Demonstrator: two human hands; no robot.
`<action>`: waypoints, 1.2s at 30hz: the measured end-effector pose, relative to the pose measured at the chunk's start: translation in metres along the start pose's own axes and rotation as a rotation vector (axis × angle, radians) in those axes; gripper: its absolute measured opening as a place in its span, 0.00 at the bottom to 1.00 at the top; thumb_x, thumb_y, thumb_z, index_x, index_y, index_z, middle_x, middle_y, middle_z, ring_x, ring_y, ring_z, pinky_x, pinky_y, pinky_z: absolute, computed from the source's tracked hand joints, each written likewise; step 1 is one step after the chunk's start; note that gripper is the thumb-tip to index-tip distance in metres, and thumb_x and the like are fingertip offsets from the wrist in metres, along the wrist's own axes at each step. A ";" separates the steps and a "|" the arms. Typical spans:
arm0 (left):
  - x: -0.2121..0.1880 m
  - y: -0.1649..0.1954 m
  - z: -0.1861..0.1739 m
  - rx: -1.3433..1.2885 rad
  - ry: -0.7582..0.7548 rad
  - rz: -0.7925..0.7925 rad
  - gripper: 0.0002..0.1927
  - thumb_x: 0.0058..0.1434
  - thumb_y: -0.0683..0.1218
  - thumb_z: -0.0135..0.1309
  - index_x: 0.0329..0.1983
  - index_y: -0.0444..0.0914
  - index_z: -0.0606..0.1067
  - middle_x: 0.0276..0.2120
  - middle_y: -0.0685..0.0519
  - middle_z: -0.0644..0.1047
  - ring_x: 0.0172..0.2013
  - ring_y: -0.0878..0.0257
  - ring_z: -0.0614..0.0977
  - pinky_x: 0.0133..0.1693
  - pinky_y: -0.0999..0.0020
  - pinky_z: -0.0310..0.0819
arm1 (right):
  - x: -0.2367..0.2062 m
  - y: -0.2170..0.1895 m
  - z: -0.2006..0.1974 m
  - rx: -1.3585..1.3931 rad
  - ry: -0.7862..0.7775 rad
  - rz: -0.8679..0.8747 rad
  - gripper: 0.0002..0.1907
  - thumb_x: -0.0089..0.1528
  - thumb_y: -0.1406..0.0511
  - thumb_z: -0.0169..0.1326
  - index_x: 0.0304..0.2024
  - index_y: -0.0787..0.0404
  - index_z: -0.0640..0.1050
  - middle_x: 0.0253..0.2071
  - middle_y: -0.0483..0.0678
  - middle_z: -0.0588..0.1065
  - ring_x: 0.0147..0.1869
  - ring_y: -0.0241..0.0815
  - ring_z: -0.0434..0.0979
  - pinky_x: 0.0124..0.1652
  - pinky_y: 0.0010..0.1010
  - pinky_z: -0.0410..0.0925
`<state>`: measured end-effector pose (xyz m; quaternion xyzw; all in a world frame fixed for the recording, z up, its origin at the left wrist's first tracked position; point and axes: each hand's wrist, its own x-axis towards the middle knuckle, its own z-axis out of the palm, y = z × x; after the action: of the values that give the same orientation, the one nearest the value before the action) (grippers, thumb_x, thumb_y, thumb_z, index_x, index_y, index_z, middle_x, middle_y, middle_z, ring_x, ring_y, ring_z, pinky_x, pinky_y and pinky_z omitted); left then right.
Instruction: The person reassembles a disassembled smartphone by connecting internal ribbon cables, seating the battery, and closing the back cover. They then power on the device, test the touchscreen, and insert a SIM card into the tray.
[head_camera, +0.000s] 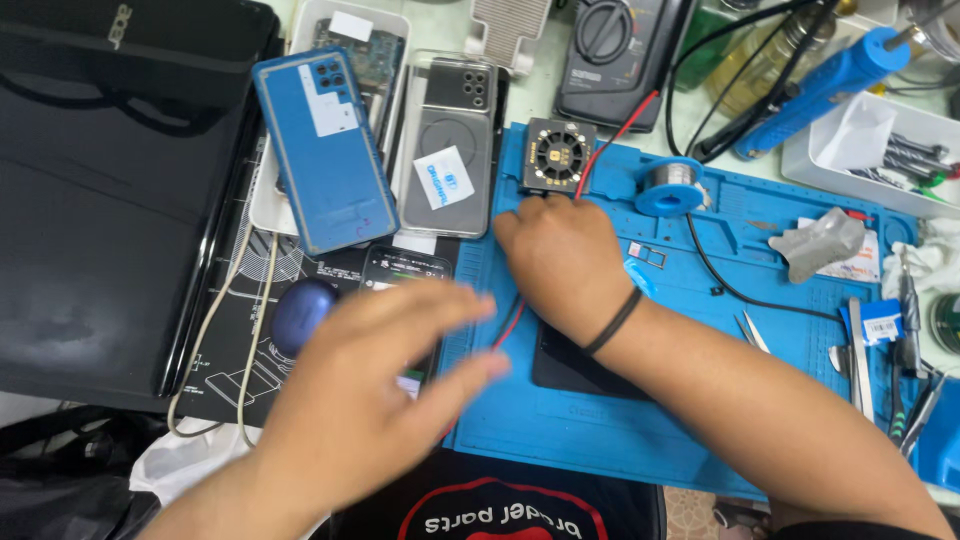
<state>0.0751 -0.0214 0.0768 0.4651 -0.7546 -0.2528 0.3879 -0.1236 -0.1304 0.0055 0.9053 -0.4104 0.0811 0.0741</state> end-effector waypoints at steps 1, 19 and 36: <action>-0.008 0.001 -0.001 -0.041 -0.029 -0.023 0.19 0.56 0.49 0.68 0.48 0.38 0.80 0.47 0.48 0.82 0.48 0.53 0.83 0.49 0.62 0.77 | -0.001 0.001 0.000 0.027 0.008 0.009 0.02 0.55 0.66 0.57 0.28 0.57 0.80 0.27 0.50 0.76 0.35 0.52 0.80 0.31 0.45 0.71; -0.048 -0.012 0.011 -0.230 -0.110 -0.282 0.21 0.52 0.50 0.70 0.48 0.40 0.82 0.45 0.51 0.84 0.45 0.58 0.85 0.45 0.66 0.79 | -0.009 0.007 -0.014 0.346 -0.098 0.302 0.05 0.57 0.63 0.62 0.32 0.58 0.82 0.29 0.52 0.77 0.35 0.58 0.79 0.34 0.49 0.71; -0.009 -0.028 0.040 -0.228 0.128 -0.414 0.26 0.55 0.45 0.63 0.59 0.40 0.76 0.42 0.54 0.84 0.24 0.64 0.74 0.29 0.69 0.73 | -0.001 0.021 -0.034 0.657 -0.276 0.112 0.07 0.52 0.64 0.65 0.30 0.59 0.80 0.27 0.49 0.79 0.32 0.48 0.81 0.34 0.37 0.71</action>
<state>0.0587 -0.0250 0.0304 0.5781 -0.5836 -0.3804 0.4248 -0.1425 -0.1366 0.0399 0.8593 -0.4176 0.0896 -0.2814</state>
